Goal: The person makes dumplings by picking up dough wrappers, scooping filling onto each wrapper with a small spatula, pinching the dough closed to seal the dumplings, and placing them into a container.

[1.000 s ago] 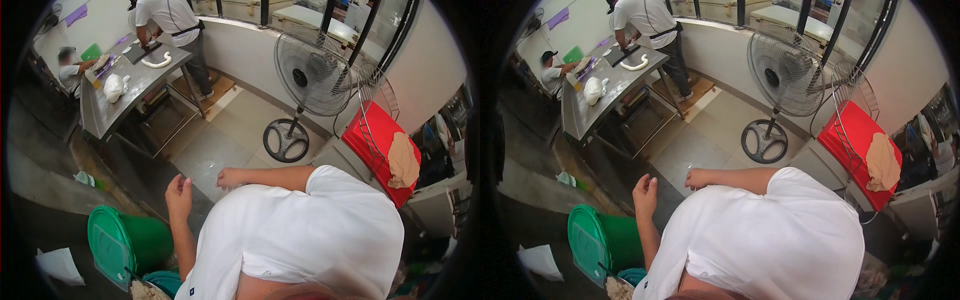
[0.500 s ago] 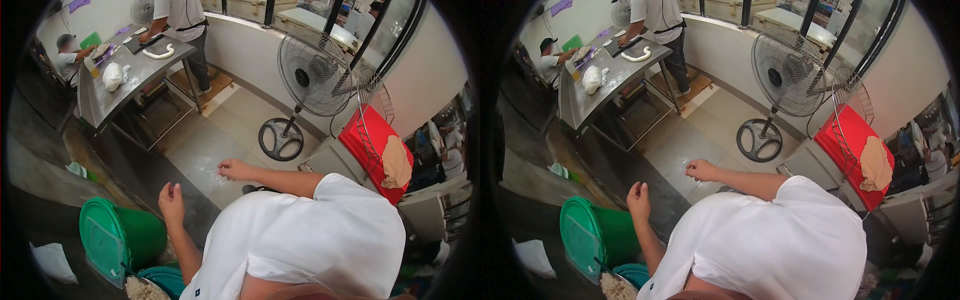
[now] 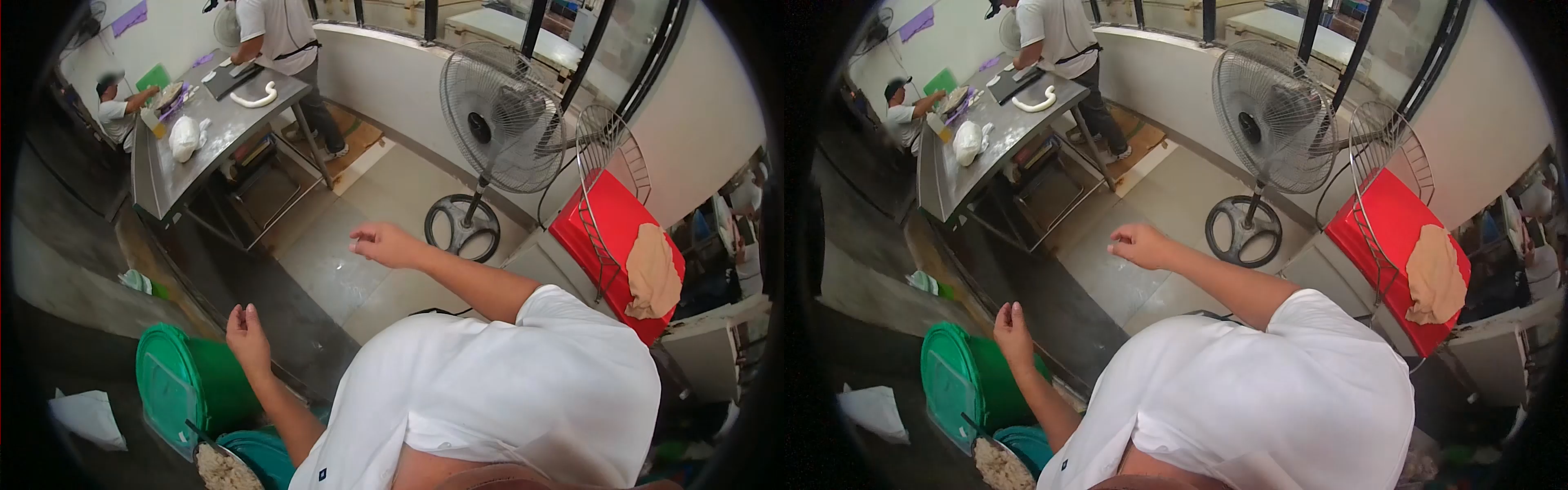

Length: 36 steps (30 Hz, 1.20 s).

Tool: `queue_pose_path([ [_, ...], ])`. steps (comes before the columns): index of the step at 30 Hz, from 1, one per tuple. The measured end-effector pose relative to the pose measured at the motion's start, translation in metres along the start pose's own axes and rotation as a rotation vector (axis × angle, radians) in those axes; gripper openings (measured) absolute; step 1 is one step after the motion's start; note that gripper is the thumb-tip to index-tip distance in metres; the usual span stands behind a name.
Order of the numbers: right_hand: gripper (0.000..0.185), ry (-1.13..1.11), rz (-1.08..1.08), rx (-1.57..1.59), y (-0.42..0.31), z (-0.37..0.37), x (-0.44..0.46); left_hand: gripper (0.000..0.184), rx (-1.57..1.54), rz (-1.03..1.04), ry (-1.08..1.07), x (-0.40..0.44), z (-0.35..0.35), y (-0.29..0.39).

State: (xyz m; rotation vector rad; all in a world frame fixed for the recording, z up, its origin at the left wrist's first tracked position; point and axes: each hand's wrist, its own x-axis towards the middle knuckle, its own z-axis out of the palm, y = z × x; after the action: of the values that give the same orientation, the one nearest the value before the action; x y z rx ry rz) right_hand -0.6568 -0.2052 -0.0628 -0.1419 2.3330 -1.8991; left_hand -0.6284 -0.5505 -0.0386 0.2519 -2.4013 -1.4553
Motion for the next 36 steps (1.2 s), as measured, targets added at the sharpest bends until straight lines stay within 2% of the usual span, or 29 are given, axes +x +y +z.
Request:
queue_pose_path([
  [5,0.048,-0.131,-0.082,-0.243,0.005,-0.051,-0.043,0.047,-0.009,0.026,-0.026,-0.026,0.056,0.058],
  [7,0.049,-0.326,-0.025,-0.308,0.019,-0.071,-0.057,0.046,0.011,0.063,-0.057,-0.038,0.084,0.079],
  [15,0.049,-0.282,-0.044,-0.25,0.048,-0.131,-0.082,0.044,0.125,0.146,-0.124,-0.072,0.158,0.13],
  [19,0.048,-0.266,-0.057,-0.228,0.058,-0.142,-0.086,0.042,0.084,0.109,-0.106,-0.079,0.165,0.141],
  [25,0.049,-0.377,-0.091,-0.234,0.064,-0.141,-0.084,0.041,0.145,0.145,-0.057,-0.086,0.161,0.14],
  [32,0.048,-0.36,-0.132,-0.191,0.059,-0.134,-0.077,0.041,0.099,0.157,-0.004,-0.091,0.15,0.141],
  [36,0.048,-0.423,-0.126,-0.238,0.054,-0.13,-0.076,0.042,0.117,0.192,0.015,-0.091,0.142,0.138],
])
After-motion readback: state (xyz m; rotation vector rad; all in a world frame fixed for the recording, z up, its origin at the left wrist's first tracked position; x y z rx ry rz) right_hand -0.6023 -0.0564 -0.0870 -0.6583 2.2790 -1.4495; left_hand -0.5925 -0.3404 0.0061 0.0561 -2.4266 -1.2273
